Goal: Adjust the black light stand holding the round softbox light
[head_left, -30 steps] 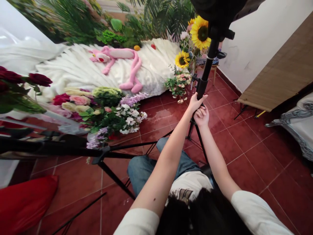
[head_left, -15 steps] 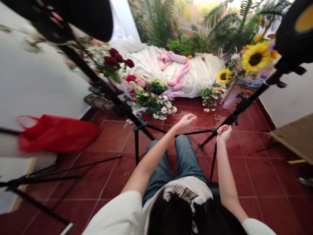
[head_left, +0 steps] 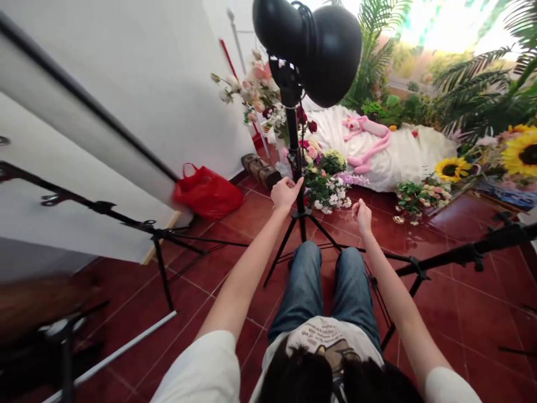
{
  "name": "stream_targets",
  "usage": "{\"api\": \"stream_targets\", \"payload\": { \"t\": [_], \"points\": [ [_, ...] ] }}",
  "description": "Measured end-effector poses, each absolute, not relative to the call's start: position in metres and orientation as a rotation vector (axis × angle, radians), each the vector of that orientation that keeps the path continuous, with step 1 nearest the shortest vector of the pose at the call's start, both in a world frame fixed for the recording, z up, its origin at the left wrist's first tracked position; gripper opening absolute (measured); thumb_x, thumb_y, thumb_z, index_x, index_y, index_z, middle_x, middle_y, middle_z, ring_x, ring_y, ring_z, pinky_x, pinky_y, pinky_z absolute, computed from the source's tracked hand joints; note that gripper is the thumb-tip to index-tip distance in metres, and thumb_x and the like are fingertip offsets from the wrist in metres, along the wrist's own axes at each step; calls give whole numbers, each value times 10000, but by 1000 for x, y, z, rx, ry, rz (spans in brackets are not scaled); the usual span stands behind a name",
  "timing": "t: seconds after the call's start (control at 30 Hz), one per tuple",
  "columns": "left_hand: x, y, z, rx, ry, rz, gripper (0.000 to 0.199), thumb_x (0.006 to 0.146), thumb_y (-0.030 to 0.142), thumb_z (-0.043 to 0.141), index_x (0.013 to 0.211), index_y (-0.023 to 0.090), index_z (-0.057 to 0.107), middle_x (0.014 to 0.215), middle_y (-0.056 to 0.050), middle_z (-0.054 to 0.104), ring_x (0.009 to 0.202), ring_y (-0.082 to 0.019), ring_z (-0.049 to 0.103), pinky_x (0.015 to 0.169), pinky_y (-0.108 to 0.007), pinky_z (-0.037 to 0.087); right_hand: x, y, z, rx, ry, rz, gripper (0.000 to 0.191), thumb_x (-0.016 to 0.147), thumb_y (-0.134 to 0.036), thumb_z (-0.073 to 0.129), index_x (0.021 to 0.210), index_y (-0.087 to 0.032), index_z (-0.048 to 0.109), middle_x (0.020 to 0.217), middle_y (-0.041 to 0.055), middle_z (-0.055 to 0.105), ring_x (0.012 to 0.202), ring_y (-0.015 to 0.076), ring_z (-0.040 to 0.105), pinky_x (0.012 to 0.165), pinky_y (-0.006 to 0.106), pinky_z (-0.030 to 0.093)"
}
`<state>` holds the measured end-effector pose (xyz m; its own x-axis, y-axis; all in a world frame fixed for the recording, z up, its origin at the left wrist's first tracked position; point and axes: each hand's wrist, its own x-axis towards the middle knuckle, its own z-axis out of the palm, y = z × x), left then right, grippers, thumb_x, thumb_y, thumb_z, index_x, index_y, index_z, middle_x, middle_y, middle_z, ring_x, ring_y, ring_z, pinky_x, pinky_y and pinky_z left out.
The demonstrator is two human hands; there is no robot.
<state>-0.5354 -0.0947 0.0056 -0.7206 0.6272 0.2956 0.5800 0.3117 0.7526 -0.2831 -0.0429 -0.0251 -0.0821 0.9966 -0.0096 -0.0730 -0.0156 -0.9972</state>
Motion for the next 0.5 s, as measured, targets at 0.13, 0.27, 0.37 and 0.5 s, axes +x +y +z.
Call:
{"api": "stream_targets", "payload": {
  "t": [0.13, 0.27, 0.37, 0.5],
  "points": [
    [-539, -76, -1, 1367, 2447, 1602, 526, 835, 654, 529, 1035, 169, 565, 1040, -138, 623, 954, -234, 636, 864, -338, 508, -356, -21, -8, -1064, -1582, 1412, 476, 905, -509, 504, 557, -186, 535, 409, -44, 467, 336, 66, 374, 386, 204, 285],
    [-532, -56, -17, 1377, 2446, 1623, 609, 926, 646, 307, 1145, 113, 506, 1145, -215, 583, 1155, -298, 578, 1013, -419, 450, -415, 3, 8, -1097, -1853, 1328, 463, 908, -499, 519, 580, -178, 580, 412, -45, 484, 342, 71, 388, 415, 208, 316],
    [-528, -54, -24, 1368, 2398, 1702, 693, 917, 675, 242, 1173, 80, 489, 1152, -250, 579, 1181, -323, 561, 1024, -443, 434, -443, 20, 19, -1247, -1991, 1158, 525, 906, -542, 508, 534, -180, 590, 378, -37, 453, 369, 91, 427, 487, 219, 380],
    [-529, -57, -24, 1402, 2297, 1772, 703, 905, 688, 256, 1172, 84, 495, 1154, -256, 580, 1196, -332, 546, 1042, -454, 412, -463, 40, 31, -1367, -2129, 970, 499, 799, -520, 683, 444, -193, 558, 354, -8, 413, 480, 168, 548, 614, 280, 448]
  ]
}}
